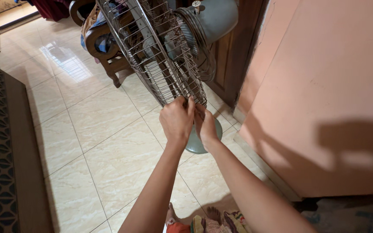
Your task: The person assembles a standing electric fan by hand. They attach the front wire cage to the fan head, align the clips, and secure the cage by tightening the central knob. The person repeatedly checks the fit and adjusts the cage position throughout the process.
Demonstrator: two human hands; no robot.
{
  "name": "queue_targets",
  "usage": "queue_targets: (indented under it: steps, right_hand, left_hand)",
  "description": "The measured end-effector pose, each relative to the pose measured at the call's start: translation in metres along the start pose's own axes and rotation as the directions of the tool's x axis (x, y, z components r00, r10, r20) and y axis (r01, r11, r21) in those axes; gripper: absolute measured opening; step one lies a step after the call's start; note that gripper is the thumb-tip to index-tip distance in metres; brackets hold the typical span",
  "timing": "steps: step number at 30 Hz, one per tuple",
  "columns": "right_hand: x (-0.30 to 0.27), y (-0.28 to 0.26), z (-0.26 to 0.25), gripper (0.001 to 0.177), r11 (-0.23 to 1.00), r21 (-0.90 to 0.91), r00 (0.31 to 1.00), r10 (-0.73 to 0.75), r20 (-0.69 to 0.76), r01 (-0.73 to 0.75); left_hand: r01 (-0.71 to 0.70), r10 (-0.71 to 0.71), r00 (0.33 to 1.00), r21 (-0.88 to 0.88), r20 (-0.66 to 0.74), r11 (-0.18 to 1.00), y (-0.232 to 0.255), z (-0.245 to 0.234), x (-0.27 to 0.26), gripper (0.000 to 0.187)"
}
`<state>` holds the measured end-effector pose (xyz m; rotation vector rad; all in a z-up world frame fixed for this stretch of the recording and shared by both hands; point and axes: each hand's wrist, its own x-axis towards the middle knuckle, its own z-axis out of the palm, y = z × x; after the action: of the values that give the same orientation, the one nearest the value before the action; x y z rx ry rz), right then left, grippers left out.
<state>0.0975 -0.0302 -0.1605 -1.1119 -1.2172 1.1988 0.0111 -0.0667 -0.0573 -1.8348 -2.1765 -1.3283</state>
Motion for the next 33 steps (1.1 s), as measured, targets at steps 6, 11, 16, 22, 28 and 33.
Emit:
queue_targets:
  steps: [6,11,16,22,28,33]
  right_hand:
    - [-0.005,-0.008,-0.005,0.029,0.999,0.034,0.999,-0.003,-0.043,0.004]
    - [-0.017,-0.031,0.009,0.033,0.992,0.010,0.933,-0.113,-0.341,0.124]
    - [-0.019,-0.056,0.001,0.036,0.967,0.251,0.947,0.050,-0.316,0.033]
    - [0.001,-0.085,-0.012,0.057,0.792,0.460,0.913,0.387,0.131,-0.401]
    - [0.023,-0.084,-0.025,0.042,0.279,0.773,0.781,0.477,0.404,-0.570]
    - [0.030,-0.070,-0.011,0.032,0.447,0.791,0.859,0.479,0.181,-0.417]
  left_hand:
    - [-0.073,0.073,0.997,0.026,0.030,0.997,0.007,-0.012,-0.004,0.038]
    - [0.153,-0.155,0.985,0.032,0.074,0.988,0.004,-0.020,-0.009,0.042]
    - [0.515,-0.451,0.855,-0.315,0.257,0.797,-0.014,-0.014,-0.017,0.044]
    - [0.734,-0.556,0.626,-0.654,0.546,0.184,-0.022,0.014,-0.020,0.034]
    - [0.595,-0.658,0.722,-0.677,0.214,0.433,-0.003,0.020,-0.028,0.023]
    - [0.176,-0.344,0.879,-0.447,-0.330,0.877,0.008,0.011,-0.014,0.030]
